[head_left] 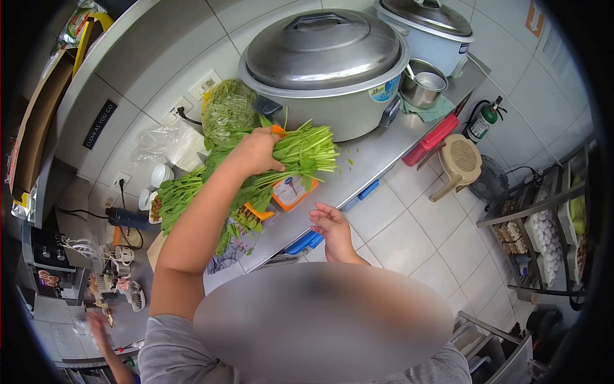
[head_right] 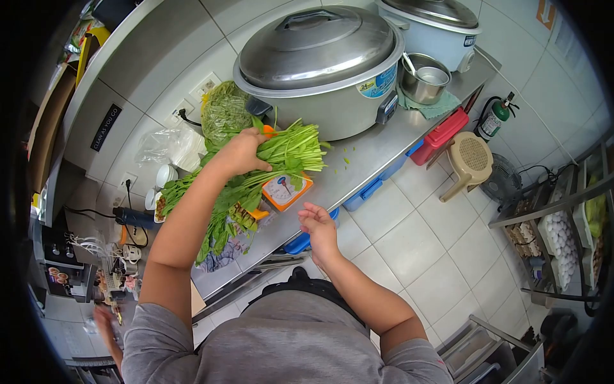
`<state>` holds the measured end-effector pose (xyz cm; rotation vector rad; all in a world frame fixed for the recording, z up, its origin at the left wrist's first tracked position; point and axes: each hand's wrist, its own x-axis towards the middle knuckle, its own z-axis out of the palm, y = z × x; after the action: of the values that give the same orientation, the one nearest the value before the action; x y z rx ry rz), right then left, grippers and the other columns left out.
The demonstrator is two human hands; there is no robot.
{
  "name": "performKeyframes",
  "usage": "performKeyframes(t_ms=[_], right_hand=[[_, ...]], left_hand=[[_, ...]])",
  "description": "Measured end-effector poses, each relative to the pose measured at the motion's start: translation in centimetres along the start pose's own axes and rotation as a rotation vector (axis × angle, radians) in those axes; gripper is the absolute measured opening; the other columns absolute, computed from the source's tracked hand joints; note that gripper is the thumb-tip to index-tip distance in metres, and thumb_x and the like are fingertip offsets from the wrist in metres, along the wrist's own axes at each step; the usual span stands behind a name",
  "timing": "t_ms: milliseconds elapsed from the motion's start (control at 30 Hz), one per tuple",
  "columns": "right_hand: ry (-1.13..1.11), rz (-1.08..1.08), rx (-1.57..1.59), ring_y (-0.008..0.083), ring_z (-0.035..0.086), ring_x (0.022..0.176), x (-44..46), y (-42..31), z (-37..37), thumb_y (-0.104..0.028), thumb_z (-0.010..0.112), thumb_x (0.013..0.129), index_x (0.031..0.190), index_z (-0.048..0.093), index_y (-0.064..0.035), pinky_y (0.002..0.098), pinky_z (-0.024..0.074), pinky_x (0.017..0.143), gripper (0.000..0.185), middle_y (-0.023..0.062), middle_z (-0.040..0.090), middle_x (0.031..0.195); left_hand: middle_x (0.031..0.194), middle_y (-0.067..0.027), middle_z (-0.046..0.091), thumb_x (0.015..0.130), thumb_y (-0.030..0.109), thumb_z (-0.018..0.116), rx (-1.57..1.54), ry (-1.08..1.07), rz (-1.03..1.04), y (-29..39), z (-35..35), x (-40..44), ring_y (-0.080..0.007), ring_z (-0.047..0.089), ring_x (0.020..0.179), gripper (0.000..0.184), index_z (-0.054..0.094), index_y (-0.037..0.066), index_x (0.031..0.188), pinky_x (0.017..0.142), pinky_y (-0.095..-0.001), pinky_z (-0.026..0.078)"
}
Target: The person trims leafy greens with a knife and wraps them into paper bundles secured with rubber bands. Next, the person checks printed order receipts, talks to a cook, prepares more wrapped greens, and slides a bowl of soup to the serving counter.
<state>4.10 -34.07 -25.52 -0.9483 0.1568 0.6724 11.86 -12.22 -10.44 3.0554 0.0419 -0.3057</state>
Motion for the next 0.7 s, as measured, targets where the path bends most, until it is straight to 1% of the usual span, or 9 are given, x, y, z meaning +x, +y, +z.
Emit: performKeyframes(t_ms=[133, 200, 233, 333, 400, 433, 500, 633, 700], right_hand=[[-0.005, 0.031, -0.033, 0.0150, 0.057, 0.098, 0.2, 0.2, 0.2, -0.004, 0.060, 0.085, 0.124, 0.053, -0.0014, 0.0295, 0.0456, 0.083, 0.039, 0.0064, 0.061, 0.107], [-0.010, 0.034, -0.038, 0.0132, 0.057, 0.095, 0.4, 0.5, 0.3, -0.005, 0.058, 0.085, 0.123, 0.054, -0.0019, 0.0278, 0.0451, 0.082, 0.039, 0.0054, 0.061, 0.107], [-0.011, 0.032, -0.043, 0.0115, 0.056, 0.093, 0.6, 0.6, 0.4, -0.005, 0.057, 0.084, 0.123, 0.055, -0.0024, 0.0261, 0.0445, 0.081, 0.038, 0.0044, 0.060, 0.106], [-0.025, 0.031, -0.066, 0.0115, 0.056, 0.093, 0.7, 0.6, 0.7, -0.005, 0.056, 0.084, 0.122, 0.056, -0.0024, 0.0263, 0.0443, 0.081, 0.038, 0.0044, 0.061, 0.106], [-0.033, 0.034, -0.068, 0.0113, 0.056, 0.092, 0.7, 0.8, 0.8, -0.005, 0.057, 0.084, 0.122, 0.056, -0.0024, 0.0263, 0.0443, 0.081, 0.038, 0.0044, 0.061, 0.106], [-0.038, 0.035, -0.066, 0.0112, 0.056, 0.092, 0.7, 0.9, 0.9, -0.005, 0.057, 0.084, 0.122, 0.056, -0.0024, 0.0263, 0.0443, 0.081, 0.038, 0.0044, 0.061, 0.106], [-0.039, 0.040, -0.068, 0.0111, 0.056, 0.092, 0.6, 1.0, 0.9, -0.005, 0.057, 0.084, 0.122, 0.056, -0.0025, 0.0263, 0.0443, 0.081, 0.038, 0.0045, 0.061, 0.105], [-0.025, 0.054, -0.084, 0.0109, 0.056, 0.092, 0.5, 0.9, 1.0, -0.005, 0.058, 0.084, 0.121, 0.056, -0.0028, 0.0262, 0.0442, 0.080, 0.038, 0.0045, 0.061, 0.104], [-0.032, 0.058, -0.092, 0.0127, 0.056, 0.094, 0.8, 1.0, 0.9, -0.005, 0.059, 0.085, 0.122, 0.055, -0.0027, 0.0280, 0.0448, 0.082, 0.037, 0.0048, 0.061, 0.105]], left_hand=[[0.123, -0.0194, 0.054, 0.063, 0.031, 0.085, -0.042, 0.048, -0.026, -1.8, -0.4, -0.2, -0.0357, 0.050, 0.118, 0.074, 0.058, 0.001, 0.124, 0.101, -0.0399, 0.042], [0.128, -0.0149, 0.055, 0.064, 0.035, 0.084, -0.045, 0.057, -0.041, -2.6, -0.6, 0.1, -0.0313, 0.048, 0.123, 0.076, 0.057, 0.003, 0.127, 0.105, -0.0422, 0.037], [0.128, -0.0149, 0.055, 0.064, 0.035, 0.084, -0.047, 0.059, -0.047, -2.8, -0.5, 0.2, -0.0313, 0.048, 0.123, 0.076, 0.057, 0.003, 0.127, 0.105, -0.0422, 0.037], [0.130, -0.0136, 0.054, 0.063, 0.038, 0.084, -0.098, 0.018, -0.076, -2.5, -0.3, 0.2, -0.0310, 0.047, 0.125, 0.079, 0.055, 0.005, 0.129, 0.108, -0.0455, 0.033], [0.136, -0.0158, 0.050, 0.063, 0.038, 0.084, -0.037, 0.050, -0.037, -2.1, -0.1, -0.3, -0.0330, 0.045, 0.128, 0.079, 0.055, 0.005, 0.128, 0.111, -0.0511, 0.029], [0.136, -0.0158, 0.050, 0.063, 0.038, 0.084, -0.039, 0.050, -0.040, -2.0, 0.1, -0.4, -0.0330, 0.045, 0.128, 0.079, 0.055, 0.005, 0.128, 0.111, -0.0511, 0.029], [0.137, -0.0151, 0.049, 0.063, 0.037, 0.084, -0.035, 0.099, -0.014, -1.9, 0.3, -0.7, -0.0331, 0.043, 0.130, 0.081, 0.052, 0.007, 0.132, 0.113, -0.0561, 0.022], [0.134, -0.0149, 0.051, 0.064, 0.036, 0.084, -0.010, 0.123, 0.007, -1.9, 0.3, -0.6, -0.0331, 0.043, 0.129, 0.079, 0.054, 0.007, 0.130, 0.113, -0.0540, 0.024], [0.127, -0.0156, 0.054, 0.064, 0.035, 0.084, 0.008, 0.096, -0.007, -2.0, 0.0, -0.2, -0.0331, 0.045, 0.126, 0.078, 0.054, 0.006, 0.129, 0.111, -0.0500, 0.029]])
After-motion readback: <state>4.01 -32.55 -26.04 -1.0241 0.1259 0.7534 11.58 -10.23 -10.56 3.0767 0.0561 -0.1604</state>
